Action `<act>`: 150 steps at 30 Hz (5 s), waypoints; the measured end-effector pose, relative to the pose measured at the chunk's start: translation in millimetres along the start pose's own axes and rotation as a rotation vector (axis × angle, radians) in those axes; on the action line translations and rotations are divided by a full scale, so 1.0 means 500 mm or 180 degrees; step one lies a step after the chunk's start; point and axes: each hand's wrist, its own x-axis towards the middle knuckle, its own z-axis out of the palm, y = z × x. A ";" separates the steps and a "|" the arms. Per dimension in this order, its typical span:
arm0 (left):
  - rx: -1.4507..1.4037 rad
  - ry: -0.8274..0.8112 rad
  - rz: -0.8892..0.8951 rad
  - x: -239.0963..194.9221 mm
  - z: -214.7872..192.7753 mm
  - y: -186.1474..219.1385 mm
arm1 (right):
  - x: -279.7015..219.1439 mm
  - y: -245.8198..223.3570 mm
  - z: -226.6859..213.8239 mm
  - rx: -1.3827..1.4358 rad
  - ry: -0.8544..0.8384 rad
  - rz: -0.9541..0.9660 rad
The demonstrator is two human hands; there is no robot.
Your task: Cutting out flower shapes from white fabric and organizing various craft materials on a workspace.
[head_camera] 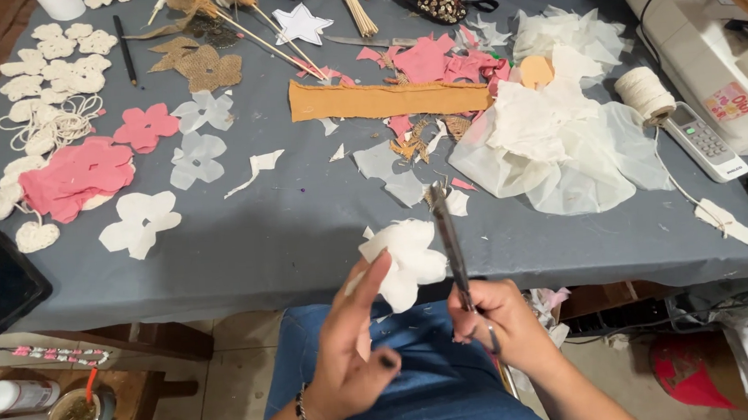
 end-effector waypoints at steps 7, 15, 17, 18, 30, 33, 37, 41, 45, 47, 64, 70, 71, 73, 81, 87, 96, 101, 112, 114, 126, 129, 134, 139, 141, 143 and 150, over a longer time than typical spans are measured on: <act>0.0335 0.0998 -0.0665 0.032 -0.018 -0.004 | 0.029 -0.064 -0.011 0.0062 -0.0032 0.0468; 0.0001 0.0685 -0.0761 0.052 -0.009 0.027 | 0.048 -0.010 0.050 0.1318 0.1293 0.0226; 0.0045 0.0658 -0.0765 0.054 -0.009 0.036 | 0.053 -0.031 0.061 0.1405 0.1340 0.0263; 0.0087 0.0620 -0.0761 0.056 -0.009 0.040 | 0.056 -0.041 0.066 0.1487 0.1394 0.0292; -0.0035 0.0746 -0.1019 0.042 0.025 0.017 | 0.039 0.003 0.082 0.1742 0.1679 0.0242; 0.0109 0.0682 -0.1117 0.054 0.016 0.038 | 0.036 -0.012 0.071 0.1621 0.1790 0.0168; 0.0149 0.0611 -0.1159 0.067 -0.005 0.062 | 0.002 0.033 0.023 0.1294 0.1847 0.0068; 0.0164 0.0416 -0.1150 0.084 -0.036 0.091 | -0.020 0.020 -0.002 0.0704 0.0761 -0.0302; 0.0803 -0.0110 -0.1421 0.115 -0.059 0.137 | -0.031 -0.042 0.020 -0.0787 -0.0563 0.0002; 0.0807 -0.0238 -0.1279 0.124 -0.066 0.143 | -0.022 -0.060 0.039 -0.0893 -0.0609 -0.0008; 0.1598 -0.0896 -0.1233 0.164 -0.080 0.177 | -0.019 -0.068 0.056 -0.0757 -0.0537 -0.0058; 0.1741 -0.1097 -0.1374 0.176 -0.081 0.189 | -0.019 -0.064 0.054 -0.0831 -0.0533 -0.0069; 0.1767 -0.1117 -0.1416 0.178 -0.081 0.191 | -0.019 -0.063 0.053 -0.0844 -0.0539 -0.0076; 0.1795 -0.1132 -0.1461 0.181 -0.081 0.194 | -0.019 -0.060 0.051 -0.0854 -0.0550 -0.0083; 0.1970 -0.1199 -0.1382 0.186 -0.083 0.192 | -0.021 -0.051 0.052 -0.0929 -0.0476 -0.0111; 0.2118 -0.1244 -0.1447 0.195 -0.080 0.198 | -0.026 -0.047 0.050 -0.0914 -0.0540 0.0005; 0.2021 -0.1192 -0.1312 0.188 -0.083 0.192 | -0.032 -0.036 0.046 -0.0820 -0.0583 0.0034; 0.1788 -0.0771 -0.1094 0.152 -0.069 0.172 | -0.025 -0.045 0.053 -0.0536 -0.0523 0.0000; 0.1334 0.0519 -0.0501 0.037 0.011 0.061 | -0.006 -0.063 0.061 -0.0354 -0.0409 -0.0154; 0.1409 0.0776 -0.0183 0.032 0.023 0.047 | -0.004 -0.061 0.060 -0.0368 -0.0416 -0.0096; 0.1300 0.1006 -0.0093 0.019 0.036 0.015 | -0.004 -0.044 0.062 -0.0290 -0.0173 -0.0183; 0.1230 0.0972 -0.0069 0.022 0.033 0.016 | -0.006 -0.042 0.056 -0.0247 -0.0233 -0.0071; 0.1175 0.0998 -0.0230 0.025 0.031 0.027 | -0.010 -0.045 0.053 -0.0268 -0.0203 -0.0140; 0.1144 0.0974 -0.0303 0.031 0.025 0.037 | -0.016 -0.035 0.047 -0.0277 -0.0191 -0.0222; 0.1128 0.0914 -0.0484 0.030 0.020 0.039 | -0.020 -0.030 0.044 -0.0423 -0.0177 -0.0228; 0.1055 0.0860 -0.0524 0.029 0.015 0.044 | -0.027 -0.036 0.042 -0.0417 -0.0166 -0.0165; 0.0999 0.0508 -0.0679 0.043 -0.010 0.062 | -0.033 -0.029 0.030 -0.0607 -0.0139 -0.0118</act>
